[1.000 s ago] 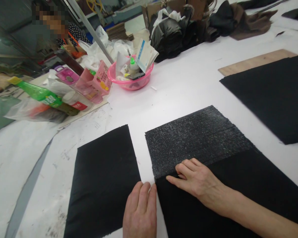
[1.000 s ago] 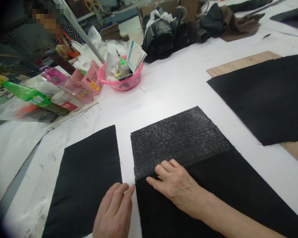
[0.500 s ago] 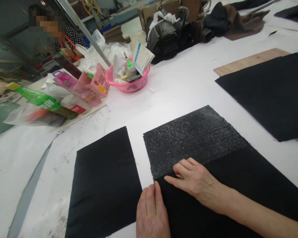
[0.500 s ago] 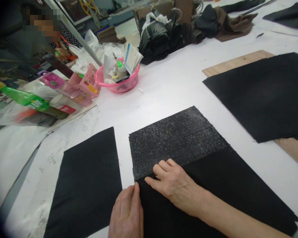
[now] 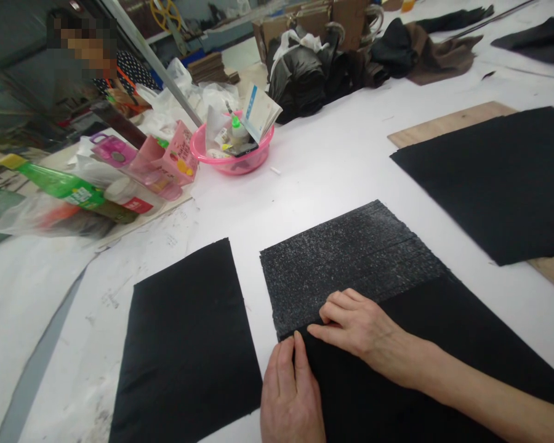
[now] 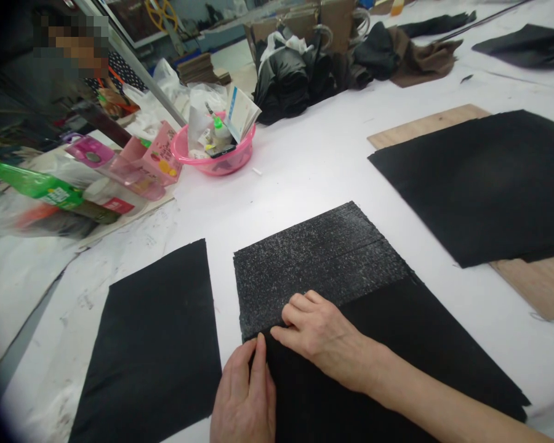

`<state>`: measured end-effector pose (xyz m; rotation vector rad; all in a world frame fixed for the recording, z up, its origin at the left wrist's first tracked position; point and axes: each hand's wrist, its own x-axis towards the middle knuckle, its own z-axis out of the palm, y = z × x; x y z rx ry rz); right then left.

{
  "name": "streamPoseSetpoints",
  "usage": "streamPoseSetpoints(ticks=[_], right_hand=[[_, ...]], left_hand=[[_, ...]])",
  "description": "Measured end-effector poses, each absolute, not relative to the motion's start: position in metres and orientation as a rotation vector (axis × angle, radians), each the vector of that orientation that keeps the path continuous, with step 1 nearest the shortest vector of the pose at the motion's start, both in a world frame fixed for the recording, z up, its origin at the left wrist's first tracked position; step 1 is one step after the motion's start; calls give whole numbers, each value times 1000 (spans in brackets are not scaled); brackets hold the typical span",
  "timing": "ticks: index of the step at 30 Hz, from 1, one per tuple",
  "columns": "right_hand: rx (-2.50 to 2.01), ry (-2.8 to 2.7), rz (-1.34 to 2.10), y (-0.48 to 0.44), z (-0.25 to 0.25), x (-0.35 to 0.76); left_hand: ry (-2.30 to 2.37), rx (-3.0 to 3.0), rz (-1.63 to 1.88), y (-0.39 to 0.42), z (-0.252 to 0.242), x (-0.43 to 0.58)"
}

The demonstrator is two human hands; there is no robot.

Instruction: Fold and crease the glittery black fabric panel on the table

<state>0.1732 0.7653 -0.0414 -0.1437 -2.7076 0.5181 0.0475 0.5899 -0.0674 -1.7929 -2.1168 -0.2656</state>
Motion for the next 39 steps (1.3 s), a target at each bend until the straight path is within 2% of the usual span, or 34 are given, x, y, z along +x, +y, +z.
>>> streamPoseSetpoints(ticks=[16, 22, 29, 39], right_hand=[[-83, -2748, 543, 779, -44, 185], [-85, -2755, 494, 778, -44, 184], [-91, -2741, 469, 779, -40, 182], [-20, -2809, 532, 810, -30, 209]], left_hand=[[-2310, -1739, -256, 590, -60, 59], [-2266, -1775, -157, 596, -50, 59], [-2000, -1895, -145, 611, -49, 59], [-2087, -1927, -94, 608, -51, 61]])
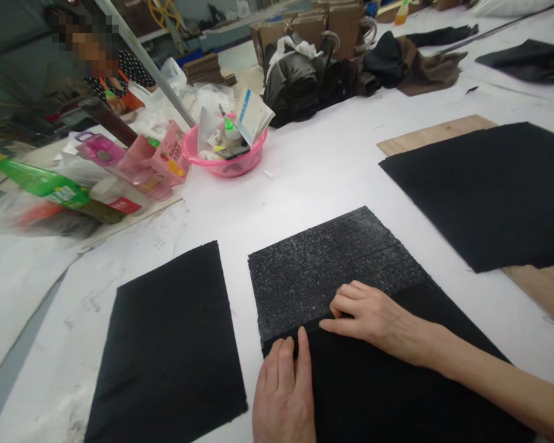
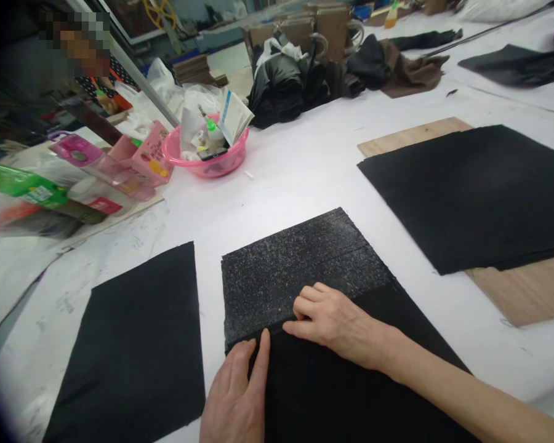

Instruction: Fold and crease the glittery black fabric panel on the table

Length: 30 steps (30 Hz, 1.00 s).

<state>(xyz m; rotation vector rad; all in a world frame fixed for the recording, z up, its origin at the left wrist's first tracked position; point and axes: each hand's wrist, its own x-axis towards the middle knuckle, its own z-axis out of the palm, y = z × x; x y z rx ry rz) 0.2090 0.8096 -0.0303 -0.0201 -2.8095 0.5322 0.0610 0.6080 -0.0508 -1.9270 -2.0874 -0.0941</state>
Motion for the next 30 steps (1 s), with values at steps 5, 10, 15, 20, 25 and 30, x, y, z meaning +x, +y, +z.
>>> streamPoseSetpoints(ticks=[5, 10, 15, 20, 25, 30], right_hand=[[-35, -2793, 536, 808, -37, 214], [-85, -2777, 532, 805, -43, 215], [-102, -2782, 534, 804, -44, 214], [-134, -2760, 542, 804, -39, 213], [-130, -2752, 601, 814, -33, 220], [-130, -2766, 584, 823, -32, 233]], left_hand=[[-2144, -1926, -93, 608, -48, 62], [-2054, -1979, -66, 608, -49, 57], [-2034, -1989, -18, 615, -47, 59], [-1912, -2114, 46, 622, -46, 57], [-1929, -2108, 71, 627, -44, 58], [-1988, -2053, 55, 633, -43, 68]])
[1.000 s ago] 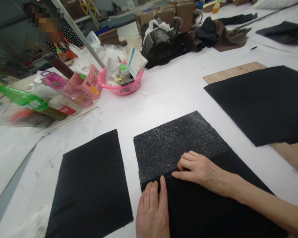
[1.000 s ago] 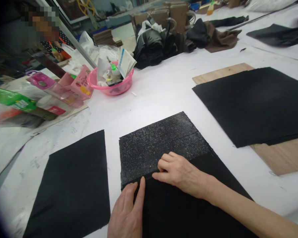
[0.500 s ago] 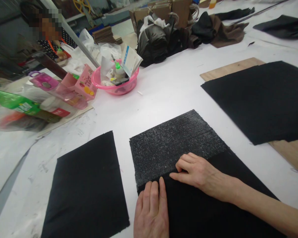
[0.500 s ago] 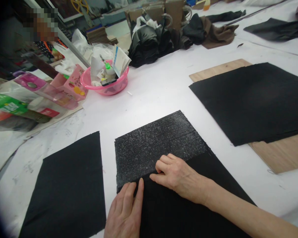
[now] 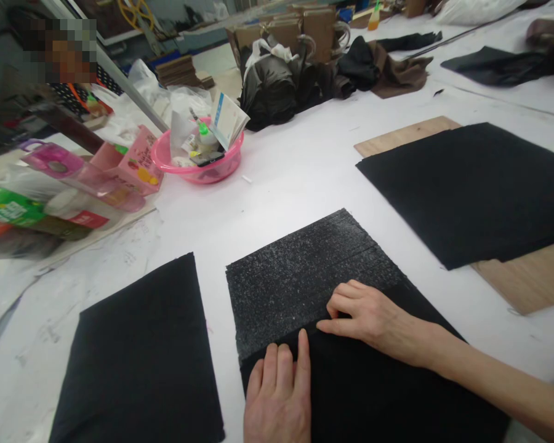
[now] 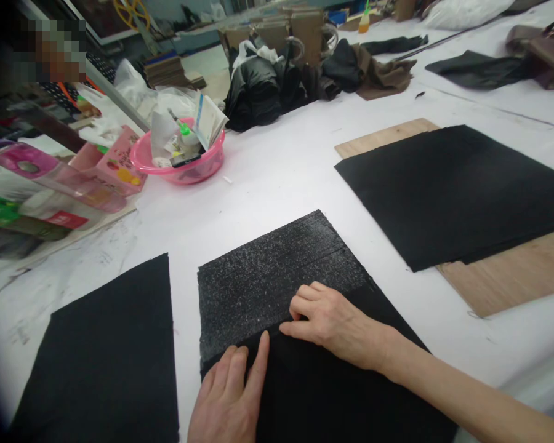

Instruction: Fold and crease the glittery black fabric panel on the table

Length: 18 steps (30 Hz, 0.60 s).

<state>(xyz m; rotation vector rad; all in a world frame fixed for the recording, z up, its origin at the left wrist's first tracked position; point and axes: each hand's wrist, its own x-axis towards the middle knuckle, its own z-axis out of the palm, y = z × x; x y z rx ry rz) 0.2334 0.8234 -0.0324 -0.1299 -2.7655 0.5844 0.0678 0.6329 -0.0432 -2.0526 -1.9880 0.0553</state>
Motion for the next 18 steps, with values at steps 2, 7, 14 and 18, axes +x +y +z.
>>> streamPoseSetpoints(ticks=[2, 7, 14, 18], right_hand=[[-146, -2765, 577, 825, -34, 237], [-161, -2759, 553, 825, -36, 240], [-119, -2763, 467, 824, -33, 240], [-92, -2769, 409, 823, -33, 239]], left_hand=[[-1995, -2055, -1, 635, -45, 69], [-1890, -2137, -77, 639, -49, 67], [-1893, -2192, -4, 645, -43, 64], [-1864, -2195, 23, 647, -42, 64]])
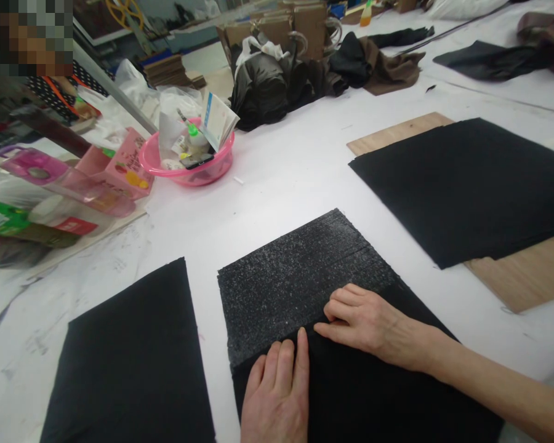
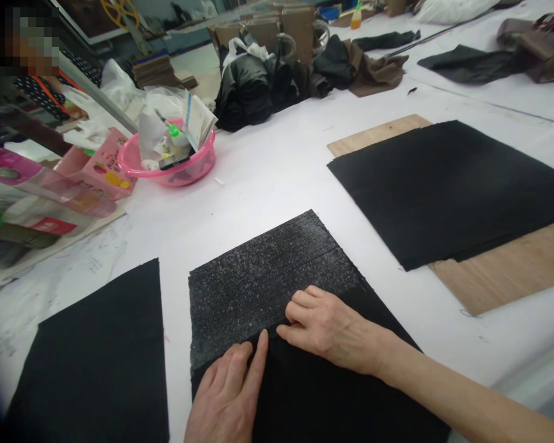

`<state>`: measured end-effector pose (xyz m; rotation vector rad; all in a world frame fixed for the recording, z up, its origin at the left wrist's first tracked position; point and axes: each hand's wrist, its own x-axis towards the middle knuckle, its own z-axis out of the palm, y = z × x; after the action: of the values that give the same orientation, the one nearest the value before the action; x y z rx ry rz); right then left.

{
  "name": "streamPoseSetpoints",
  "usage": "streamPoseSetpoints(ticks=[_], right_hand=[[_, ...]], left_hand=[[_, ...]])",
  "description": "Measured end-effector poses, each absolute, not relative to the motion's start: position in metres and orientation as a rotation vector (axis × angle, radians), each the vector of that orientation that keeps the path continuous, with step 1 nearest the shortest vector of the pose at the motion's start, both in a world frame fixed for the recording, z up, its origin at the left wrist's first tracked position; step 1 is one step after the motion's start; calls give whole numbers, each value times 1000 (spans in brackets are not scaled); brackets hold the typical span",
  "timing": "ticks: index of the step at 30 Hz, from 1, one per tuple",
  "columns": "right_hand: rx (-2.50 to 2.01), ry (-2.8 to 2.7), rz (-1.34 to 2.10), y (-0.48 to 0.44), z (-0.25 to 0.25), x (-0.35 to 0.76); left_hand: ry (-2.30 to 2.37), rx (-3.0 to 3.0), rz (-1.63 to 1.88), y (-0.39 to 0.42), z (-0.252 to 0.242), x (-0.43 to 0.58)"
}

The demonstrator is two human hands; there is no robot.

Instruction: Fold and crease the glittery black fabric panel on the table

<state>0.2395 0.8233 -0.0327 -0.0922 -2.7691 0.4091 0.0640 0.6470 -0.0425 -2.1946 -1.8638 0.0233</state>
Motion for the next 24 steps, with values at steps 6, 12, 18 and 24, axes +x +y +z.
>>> streamPoseSetpoints(ticks=[6, 12, 18, 24], right_hand=[[-94, -2762, 409, 827, -31, 241], [-118, -2779, 435, 834, -30, 253], [-151, -2796, 423, 840, -34, 266], [-205, -2797, 458, 840, -36, 270]], left_hand=[[-1864, -2192, 100, 650, -39, 71], [-1853, -2156, 11, 659, -42, 80], [-1801, -2223, 59, 665, -43, 82], [-1812, -2210, 71, 668, -40, 87]])
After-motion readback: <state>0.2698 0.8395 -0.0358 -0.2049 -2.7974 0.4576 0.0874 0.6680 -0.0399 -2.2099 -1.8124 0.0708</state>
